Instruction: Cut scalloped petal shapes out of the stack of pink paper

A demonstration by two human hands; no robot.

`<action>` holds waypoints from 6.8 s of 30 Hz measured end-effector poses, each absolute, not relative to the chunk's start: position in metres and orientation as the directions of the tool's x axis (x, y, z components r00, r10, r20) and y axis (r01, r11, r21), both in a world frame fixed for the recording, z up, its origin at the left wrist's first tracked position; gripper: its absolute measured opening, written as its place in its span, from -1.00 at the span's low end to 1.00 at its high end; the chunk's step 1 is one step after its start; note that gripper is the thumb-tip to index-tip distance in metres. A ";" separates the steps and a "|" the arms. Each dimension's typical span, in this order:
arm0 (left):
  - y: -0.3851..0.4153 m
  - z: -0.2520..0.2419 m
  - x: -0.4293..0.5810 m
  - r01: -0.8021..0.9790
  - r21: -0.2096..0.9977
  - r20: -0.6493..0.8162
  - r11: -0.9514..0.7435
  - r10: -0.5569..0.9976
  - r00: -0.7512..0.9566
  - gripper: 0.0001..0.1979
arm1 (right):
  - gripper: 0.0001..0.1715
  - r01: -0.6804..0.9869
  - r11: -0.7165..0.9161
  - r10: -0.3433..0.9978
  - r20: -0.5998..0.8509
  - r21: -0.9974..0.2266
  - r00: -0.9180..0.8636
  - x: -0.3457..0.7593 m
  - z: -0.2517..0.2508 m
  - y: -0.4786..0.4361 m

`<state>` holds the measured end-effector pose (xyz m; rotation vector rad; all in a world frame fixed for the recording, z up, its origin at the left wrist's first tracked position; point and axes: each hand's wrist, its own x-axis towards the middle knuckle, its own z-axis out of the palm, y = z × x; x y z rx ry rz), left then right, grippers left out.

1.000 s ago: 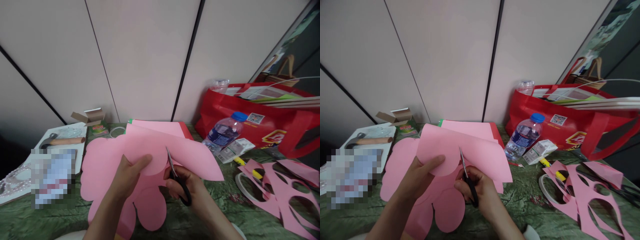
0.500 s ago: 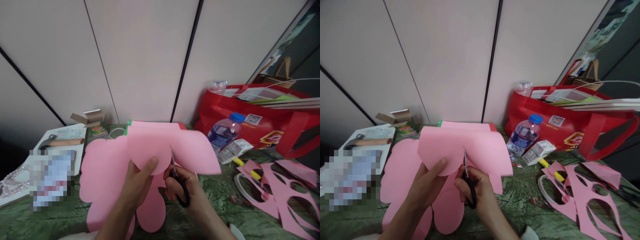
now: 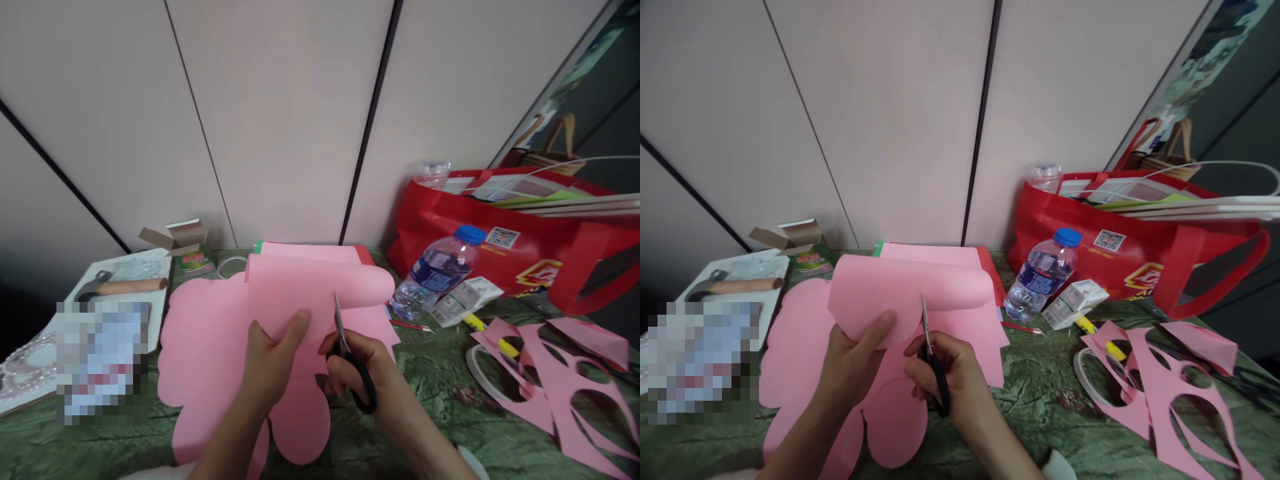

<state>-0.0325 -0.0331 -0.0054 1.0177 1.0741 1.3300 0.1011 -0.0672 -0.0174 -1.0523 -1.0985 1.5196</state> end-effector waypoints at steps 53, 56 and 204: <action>-0.031 0.012 -0.040 0.084 0.994 0.056 -0.068 0.989 0.139 -0.74 | -0.64 -0.055 0.063 0.987 0.070 -0.997 -0.146 0.108 -0.010 -0.065; -0.032 0.013 -0.040 0.077 0.995 0.056 -0.067 0.988 0.144 -0.74 | -0.61 -0.049 0.052 0.987 0.059 -0.997 -0.147 0.108 -0.009 -0.065; -0.033 0.016 -0.045 0.041 0.999 0.023 -0.028 0.992 0.127 -0.72 | -0.60 -0.096 -0.034 0.985 -0.017 -0.995 -0.172 0.108 -0.010 -0.066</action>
